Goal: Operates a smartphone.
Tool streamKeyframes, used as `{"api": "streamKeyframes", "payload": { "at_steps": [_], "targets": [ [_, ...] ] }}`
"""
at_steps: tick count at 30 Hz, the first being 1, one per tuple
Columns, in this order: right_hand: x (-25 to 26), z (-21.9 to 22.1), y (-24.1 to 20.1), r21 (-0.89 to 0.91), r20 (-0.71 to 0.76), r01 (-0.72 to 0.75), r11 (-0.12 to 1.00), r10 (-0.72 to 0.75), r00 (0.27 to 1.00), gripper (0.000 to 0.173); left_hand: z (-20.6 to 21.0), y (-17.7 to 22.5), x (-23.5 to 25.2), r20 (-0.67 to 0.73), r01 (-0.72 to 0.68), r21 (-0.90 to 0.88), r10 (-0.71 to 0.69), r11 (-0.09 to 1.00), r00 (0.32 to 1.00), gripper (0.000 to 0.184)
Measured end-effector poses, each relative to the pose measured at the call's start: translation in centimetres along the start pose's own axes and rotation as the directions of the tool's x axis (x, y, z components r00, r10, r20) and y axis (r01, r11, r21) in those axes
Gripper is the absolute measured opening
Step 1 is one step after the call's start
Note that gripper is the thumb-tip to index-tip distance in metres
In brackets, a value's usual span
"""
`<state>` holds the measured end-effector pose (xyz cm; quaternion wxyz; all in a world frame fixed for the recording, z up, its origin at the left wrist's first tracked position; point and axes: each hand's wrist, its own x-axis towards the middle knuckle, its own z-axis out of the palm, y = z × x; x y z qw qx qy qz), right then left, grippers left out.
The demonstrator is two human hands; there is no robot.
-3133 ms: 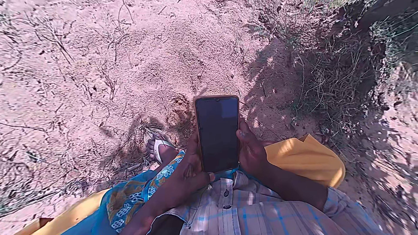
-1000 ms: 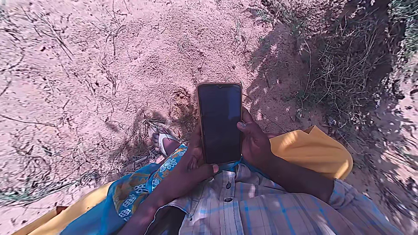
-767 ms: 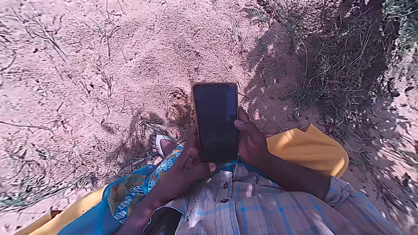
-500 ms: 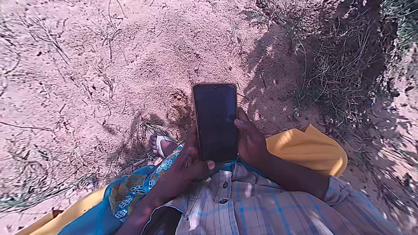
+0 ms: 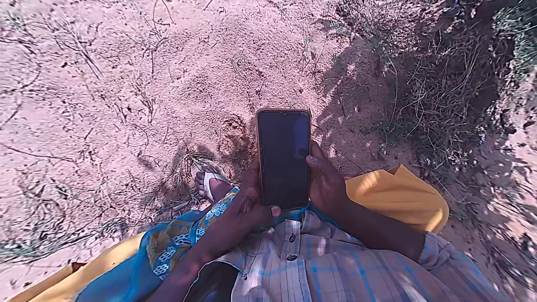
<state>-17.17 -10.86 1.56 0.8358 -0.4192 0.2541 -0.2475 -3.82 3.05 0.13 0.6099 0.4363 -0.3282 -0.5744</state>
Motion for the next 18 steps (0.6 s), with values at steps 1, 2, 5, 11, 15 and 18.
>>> {"api": "streamKeyframes", "payload": {
  "at_steps": [1,2,5,11,15,18],
  "targets": [
    [0.02,-0.01,0.03,-0.001,0.001,0.001,1.0,-0.001,1.0,0.04,0.15,0.09,0.01,-0.013,0.01,0.0,-0.01,1.0,1.0,0.095],
    [0.04,-0.06,0.07,-0.004,0.006,0.001,1.0,-0.001,1.0,0.04,0.31,0.21,0.01,-0.022,0.021,-0.002,-0.021,1.0,1.0,0.097],
    [0.05,-0.18,0.1,-0.014,0.026,-0.011,1.0,0.011,1.0,0.042,0.65,0.47,0.03,-0.034,0.04,0.015,-0.039,0.999,0.999,0.104],
    [0.08,-0.22,0.16,-0.036,0.061,-0.028,0.999,0.03,0.998,0.054,0.95,0.6,0.09,-0.066,0.077,0.04,-0.075,0.996,0.995,0.107],
    [0.08,-0.18,0.22,-0.048,0.076,-0.028,0.998,0.031,0.997,0.054,0.85,0.26,0.12,-0.084,0.057,0.05,-0.053,0.997,0.995,0.108],
    [0.03,-0.16,0.21,-0.066,0.078,-0.039,0.997,0.044,0.996,0.056,0.9,0.17,0.1,-0.123,0.055,0.078,-0.045,0.995,0.991,0.107]
  ]
}}
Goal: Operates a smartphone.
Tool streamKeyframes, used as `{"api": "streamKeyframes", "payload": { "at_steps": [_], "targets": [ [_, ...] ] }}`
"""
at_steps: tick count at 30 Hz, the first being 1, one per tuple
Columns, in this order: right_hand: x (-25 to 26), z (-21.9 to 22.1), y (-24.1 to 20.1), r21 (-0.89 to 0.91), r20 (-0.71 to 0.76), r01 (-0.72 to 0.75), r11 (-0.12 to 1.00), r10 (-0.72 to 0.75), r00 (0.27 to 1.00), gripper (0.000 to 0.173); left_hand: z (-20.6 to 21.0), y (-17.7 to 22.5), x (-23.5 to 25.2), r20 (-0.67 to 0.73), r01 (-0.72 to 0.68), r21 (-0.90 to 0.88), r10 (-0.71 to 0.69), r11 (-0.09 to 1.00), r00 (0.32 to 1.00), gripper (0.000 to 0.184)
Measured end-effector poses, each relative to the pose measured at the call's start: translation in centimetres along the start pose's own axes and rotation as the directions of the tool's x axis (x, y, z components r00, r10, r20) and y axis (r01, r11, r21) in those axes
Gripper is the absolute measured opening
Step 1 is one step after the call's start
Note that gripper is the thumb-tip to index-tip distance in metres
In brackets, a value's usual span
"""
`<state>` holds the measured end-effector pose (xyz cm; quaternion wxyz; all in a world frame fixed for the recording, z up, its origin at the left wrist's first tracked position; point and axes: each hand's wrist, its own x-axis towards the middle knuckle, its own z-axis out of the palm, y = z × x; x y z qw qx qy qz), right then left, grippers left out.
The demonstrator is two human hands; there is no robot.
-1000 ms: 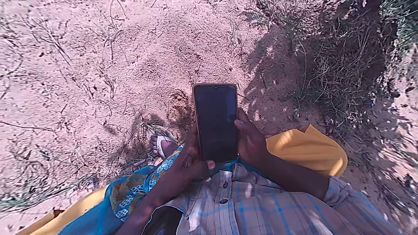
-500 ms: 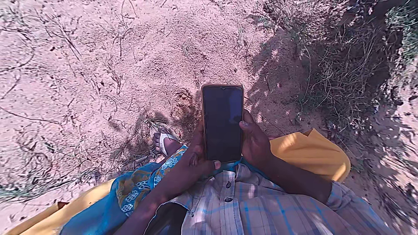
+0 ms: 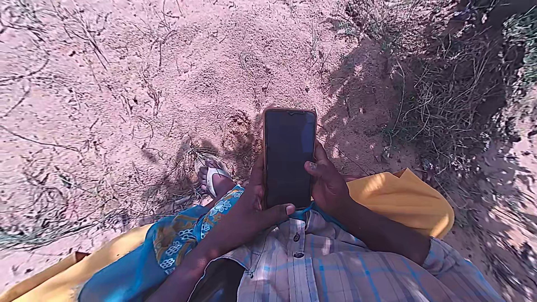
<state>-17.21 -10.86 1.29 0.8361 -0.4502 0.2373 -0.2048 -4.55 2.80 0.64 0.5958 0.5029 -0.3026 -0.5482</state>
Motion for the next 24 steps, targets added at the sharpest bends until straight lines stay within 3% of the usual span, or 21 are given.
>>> {"api": "streamKeyframes", "payload": {
  "at_steps": [15,24],
  "targets": [
    [-0.02,-0.25,0.17,-0.006,0.065,0.005,1.0,-0.005,0.998,0.05,0.06,-0.16,-0.04,-0.071,-0.027,0.066,0.032,0.997,0.997,0.088],
    [-0.2,0.03,0.2,-0.037,0.081,-0.028,0.999,0.031,0.996,0.055,0.31,-0.03,0.25,-0.178,0.003,0.167,0.027,0.986,0.984,0.091]
  ]
}}
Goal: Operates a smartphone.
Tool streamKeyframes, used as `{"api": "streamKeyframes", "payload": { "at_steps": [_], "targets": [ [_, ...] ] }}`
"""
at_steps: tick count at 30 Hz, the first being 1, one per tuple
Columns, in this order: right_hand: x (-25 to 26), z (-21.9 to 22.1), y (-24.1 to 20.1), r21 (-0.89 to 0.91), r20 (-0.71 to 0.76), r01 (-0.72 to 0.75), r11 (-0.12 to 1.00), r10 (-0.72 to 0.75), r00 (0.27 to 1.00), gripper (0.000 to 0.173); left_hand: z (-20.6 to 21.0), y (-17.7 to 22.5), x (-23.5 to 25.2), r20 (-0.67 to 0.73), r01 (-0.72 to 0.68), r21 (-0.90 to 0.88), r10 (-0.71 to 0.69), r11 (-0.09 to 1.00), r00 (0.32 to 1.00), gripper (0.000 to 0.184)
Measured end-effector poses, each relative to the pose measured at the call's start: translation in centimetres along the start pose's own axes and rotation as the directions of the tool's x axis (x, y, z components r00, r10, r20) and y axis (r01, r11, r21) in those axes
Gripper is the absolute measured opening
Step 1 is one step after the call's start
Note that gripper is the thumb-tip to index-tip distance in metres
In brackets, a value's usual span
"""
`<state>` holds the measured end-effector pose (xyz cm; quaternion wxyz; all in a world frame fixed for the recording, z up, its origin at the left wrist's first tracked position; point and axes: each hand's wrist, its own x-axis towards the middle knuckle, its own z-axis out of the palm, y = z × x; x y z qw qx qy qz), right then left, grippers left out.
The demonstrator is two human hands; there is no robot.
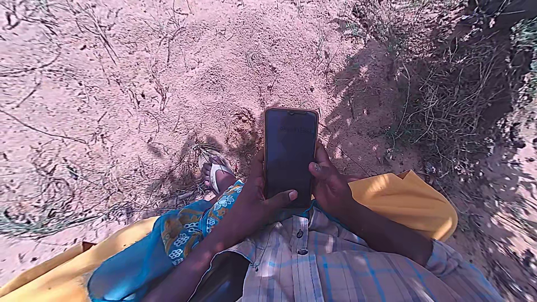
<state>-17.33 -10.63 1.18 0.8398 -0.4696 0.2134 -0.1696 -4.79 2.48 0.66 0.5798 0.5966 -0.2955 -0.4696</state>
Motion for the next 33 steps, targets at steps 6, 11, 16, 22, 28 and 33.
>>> {"api": "streamKeyframes", "payload": {
  "at_steps": [6,11,16,22,28,33],
  "targets": [
    [-0.02,-0.13,0.0,0.008,0.015,0.007,1.0,-0.007,1.0,0.046,0.1,-0.16,0.02,-0.016,-0.02,0.012,0.02,1.0,1.0,0.089],
    [0.03,-0.18,0.27,0.0,0.039,0.042,0.999,-0.042,0.998,0.045,0.24,-0.13,0.03,-0.04,-0.024,0.023,0.025,0.999,0.999,0.087],
    [-0.06,-0.13,0.34,-0.008,0.038,0.045,0.999,-0.044,0.998,0.044,0.17,-0.34,0.04,-0.043,-0.014,0.007,0.014,1.0,0.999,0.089],
    [-0.06,-0.34,0.58,-0.009,0.041,0.07,0.997,-0.07,0.997,0.045,0.3,-0.41,-0.01,-0.059,-0.021,0.046,0.024,0.999,0.998,0.091],
    [0.01,-0.33,0.61,-0.003,0.005,0.065,0.998,-0.065,0.998,0.047,0.14,-0.33,-0.06,-0.027,-0.01,0.024,0.011,1.0,1.0,0.093],
    [0.07,-0.26,0.59,0.03,-0.015,0.043,0.999,-0.042,0.999,0.046,0.08,-0.28,-0.12,-0.007,-0.021,-0.01,0.021,1.0,1.0,0.094]
  ]
}}
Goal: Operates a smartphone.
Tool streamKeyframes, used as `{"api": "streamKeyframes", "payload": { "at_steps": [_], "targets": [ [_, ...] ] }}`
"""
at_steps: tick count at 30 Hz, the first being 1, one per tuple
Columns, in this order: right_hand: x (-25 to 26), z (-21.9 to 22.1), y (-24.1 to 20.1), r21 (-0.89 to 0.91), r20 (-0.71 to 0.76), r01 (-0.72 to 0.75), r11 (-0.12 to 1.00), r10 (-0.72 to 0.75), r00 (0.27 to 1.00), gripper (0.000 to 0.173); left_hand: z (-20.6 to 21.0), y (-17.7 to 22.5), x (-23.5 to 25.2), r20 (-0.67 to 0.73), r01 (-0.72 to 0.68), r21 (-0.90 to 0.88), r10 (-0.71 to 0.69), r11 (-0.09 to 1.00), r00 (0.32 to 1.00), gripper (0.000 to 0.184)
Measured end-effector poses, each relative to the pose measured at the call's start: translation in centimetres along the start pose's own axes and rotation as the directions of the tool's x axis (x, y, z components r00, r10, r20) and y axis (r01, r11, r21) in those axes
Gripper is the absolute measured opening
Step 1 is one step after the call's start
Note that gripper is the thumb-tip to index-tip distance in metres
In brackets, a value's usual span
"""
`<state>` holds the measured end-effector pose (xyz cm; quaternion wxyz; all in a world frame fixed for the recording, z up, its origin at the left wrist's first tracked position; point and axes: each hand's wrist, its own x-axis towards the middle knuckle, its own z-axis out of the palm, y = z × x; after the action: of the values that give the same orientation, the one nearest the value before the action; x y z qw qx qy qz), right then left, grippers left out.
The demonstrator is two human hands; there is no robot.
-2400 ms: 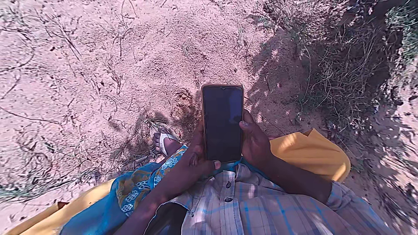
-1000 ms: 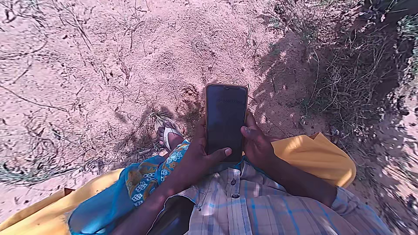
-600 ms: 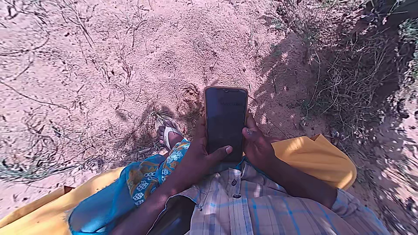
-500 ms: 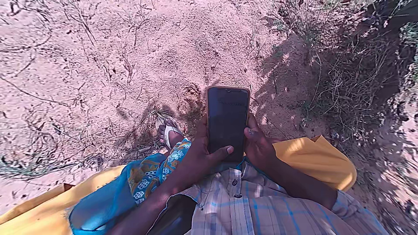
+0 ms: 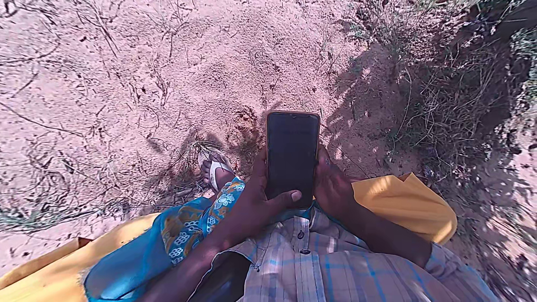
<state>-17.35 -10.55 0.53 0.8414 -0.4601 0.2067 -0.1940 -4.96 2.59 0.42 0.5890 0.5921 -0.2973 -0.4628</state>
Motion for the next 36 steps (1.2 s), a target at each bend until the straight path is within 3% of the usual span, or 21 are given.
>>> {"api": "streamKeyframes", "payload": {
  "at_steps": [21,36],
  "targets": [
    [-0.07,0.19,-0.33,0.016,-0.007,0.003,1.0,-0.003,1.0,0.045,0.12,0.53,-0.18,0.005,0.045,0.042,-0.045,0.998,0.999,0.097],
    [0.04,0.12,-0.37,0.008,0.012,0.003,1.0,-0.003,1.0,0.043,-0.24,0.1,-0.05,0.079,0.055,0.031,-0.058,0.998,0.995,0.116]
  ]
}}
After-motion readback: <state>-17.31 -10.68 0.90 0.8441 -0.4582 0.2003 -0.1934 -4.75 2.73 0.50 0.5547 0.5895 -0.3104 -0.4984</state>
